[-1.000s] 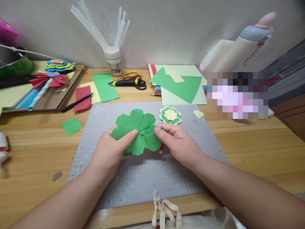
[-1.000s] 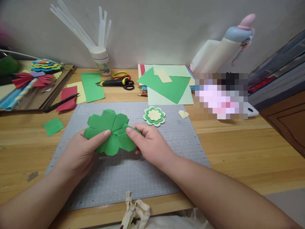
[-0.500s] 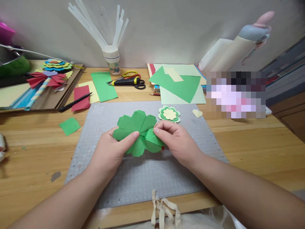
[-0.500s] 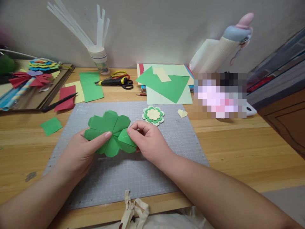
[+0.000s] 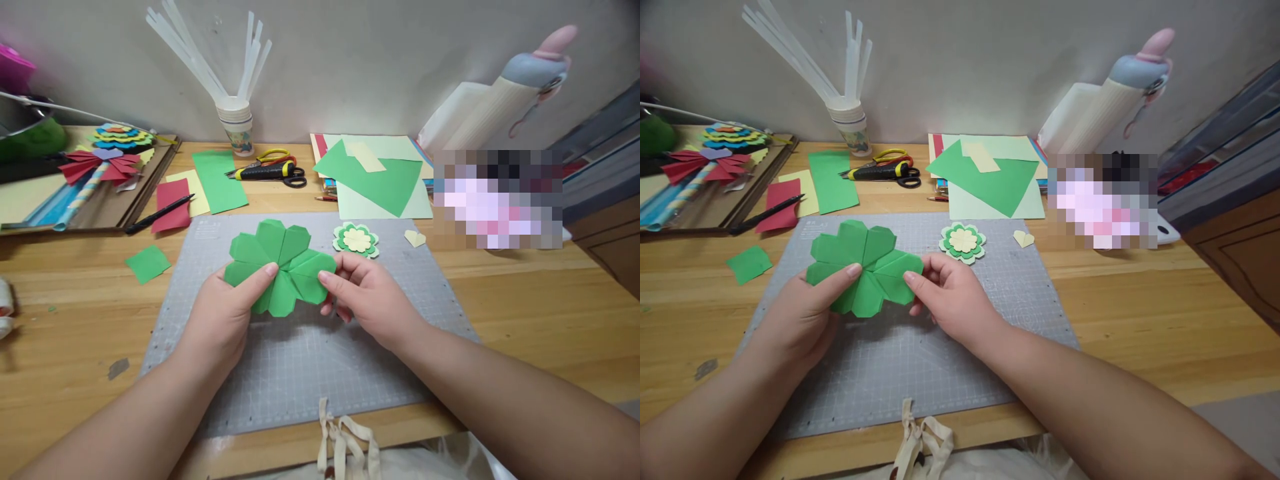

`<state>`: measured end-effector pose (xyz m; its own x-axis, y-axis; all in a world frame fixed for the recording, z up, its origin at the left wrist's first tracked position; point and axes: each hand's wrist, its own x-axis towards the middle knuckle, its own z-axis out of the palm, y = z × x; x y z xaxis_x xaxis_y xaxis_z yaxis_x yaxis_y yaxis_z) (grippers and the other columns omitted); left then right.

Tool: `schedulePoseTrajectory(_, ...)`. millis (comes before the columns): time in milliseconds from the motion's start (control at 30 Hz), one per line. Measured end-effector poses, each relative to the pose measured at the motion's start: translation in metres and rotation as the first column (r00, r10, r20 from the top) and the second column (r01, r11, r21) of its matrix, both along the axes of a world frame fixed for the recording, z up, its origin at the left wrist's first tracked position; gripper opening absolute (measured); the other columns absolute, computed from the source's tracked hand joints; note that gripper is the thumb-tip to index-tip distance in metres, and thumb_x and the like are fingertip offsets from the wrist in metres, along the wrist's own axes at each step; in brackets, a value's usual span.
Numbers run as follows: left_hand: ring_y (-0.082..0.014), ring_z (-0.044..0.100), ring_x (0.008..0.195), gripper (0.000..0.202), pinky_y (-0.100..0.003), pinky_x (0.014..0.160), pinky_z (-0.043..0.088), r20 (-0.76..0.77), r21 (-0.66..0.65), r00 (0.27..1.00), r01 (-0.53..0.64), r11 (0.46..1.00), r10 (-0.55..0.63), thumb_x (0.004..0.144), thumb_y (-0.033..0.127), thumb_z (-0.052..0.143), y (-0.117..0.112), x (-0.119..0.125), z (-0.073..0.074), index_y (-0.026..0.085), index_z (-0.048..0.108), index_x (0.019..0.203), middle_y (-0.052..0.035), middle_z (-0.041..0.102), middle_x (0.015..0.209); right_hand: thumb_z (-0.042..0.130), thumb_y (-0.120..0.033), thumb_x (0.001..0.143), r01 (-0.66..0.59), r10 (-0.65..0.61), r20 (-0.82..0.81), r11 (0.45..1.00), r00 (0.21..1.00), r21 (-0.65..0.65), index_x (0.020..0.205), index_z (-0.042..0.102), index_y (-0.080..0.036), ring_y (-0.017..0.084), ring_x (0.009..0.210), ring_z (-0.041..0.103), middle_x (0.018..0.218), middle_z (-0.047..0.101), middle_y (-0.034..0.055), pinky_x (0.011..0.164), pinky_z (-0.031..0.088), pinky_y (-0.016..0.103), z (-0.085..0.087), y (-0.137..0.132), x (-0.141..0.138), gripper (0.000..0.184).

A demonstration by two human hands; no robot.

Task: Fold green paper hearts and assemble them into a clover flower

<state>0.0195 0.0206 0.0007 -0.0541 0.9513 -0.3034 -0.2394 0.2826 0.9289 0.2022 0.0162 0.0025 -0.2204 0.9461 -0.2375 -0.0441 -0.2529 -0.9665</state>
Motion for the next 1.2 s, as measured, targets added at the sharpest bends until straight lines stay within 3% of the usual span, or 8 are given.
schedulePoseTrajectory(133, -0.0189, 0.067, 0.078, 0.034, -0.024, 0.067, 0.054, 0.055, -0.009, 0.996, 0.076, 0.997, -0.076, 0.067, 0.038, 0.083, -0.0006, 0.0004, 0.0021, 0.017, 0.075, 0.091, -0.0058, 0.076, 0.090, 0.070, -0.040, 0.079, 0.015, -0.015, -0.026, 1.000, 1.000, 0.004, 0.076, 0.055, -0.018, 0.008, 0.047, 0.058, 0.062, 0.058, -0.0046, 0.036, 0.036, 0.015, -0.0018, 0.0004, 0.0009, 0.027)
schedulePoseTrajectory(500, -0.0151, 0.063, 0.061, 0.029, -0.021, 0.054, 0.049, 0.132, -0.038, 0.973, 0.195, 0.980, -0.189, 0.071, 0.040, 0.079, 0.0016, 0.0000, 0.0013, 0.015, 0.074, 0.086, -0.0059, 0.074, 0.076, 0.075, -0.043, 0.076, -0.021, 0.022, -0.115, 1.000, 0.993, 0.010, 0.076, 0.059, -0.018, 0.009, 0.051, 0.059, 0.060, 0.060, -0.0033, 0.037, 0.037, 0.016, -0.0018, 0.0025, 0.0012, 0.030)
schedulePoseTrajectory(800, -0.0204, 0.070, 0.074, 0.028, -0.024, 0.062, 0.053, 0.157, -0.029, 0.948, 0.285, 0.958, -0.277, 0.077, 0.037, 0.075, -0.0005, 0.0013, 0.0039, 0.016, 0.076, 0.096, -0.0081, 0.077, 0.087, 0.077, -0.045, 0.074, -0.018, 0.019, -0.116, 1.000, 0.993, 0.015, 0.075, 0.059, -0.018, 0.010, 0.052, 0.060, 0.061, 0.060, -0.0031, 0.037, 0.038, 0.016, 0.0004, 0.0008, 0.0012, 0.032)
schedulePoseTrajectory(933, -0.0214, 0.070, 0.075, 0.030, -0.024, 0.061, 0.052, 0.139, -0.036, 0.957, 0.261, 0.965, -0.254, 0.076, 0.037, 0.076, -0.0005, 0.0003, 0.0039, 0.017, 0.075, 0.099, -0.0082, 0.077, 0.088, 0.075, -0.045, 0.076, -0.014, 0.014, -0.104, 1.000, 0.995, -0.007, 0.079, 0.059, -0.018, 0.011, 0.053, 0.062, 0.064, 0.061, -0.0026, 0.036, 0.038, 0.016, 0.0002, 0.0007, 0.0013, 0.031)
schedulePoseTrajectory(1200, -0.0206, 0.069, 0.075, 0.031, -0.024, 0.061, 0.053, 0.139, -0.032, 0.958, 0.257, 0.966, -0.251, 0.077, 0.037, 0.076, 0.0001, 0.0000, 0.0026, 0.017, 0.075, 0.100, -0.0082, 0.077, 0.089, 0.076, -0.049, 0.074, -0.001, 0.001, -0.062, 1.000, 0.998, 0.002, 0.069, 0.055, -0.018, 0.012, 0.050, 0.063, 0.055, 0.060, -0.0023, 0.037, 0.039, 0.017, -0.0015, 0.0005, 0.0016, 0.037)
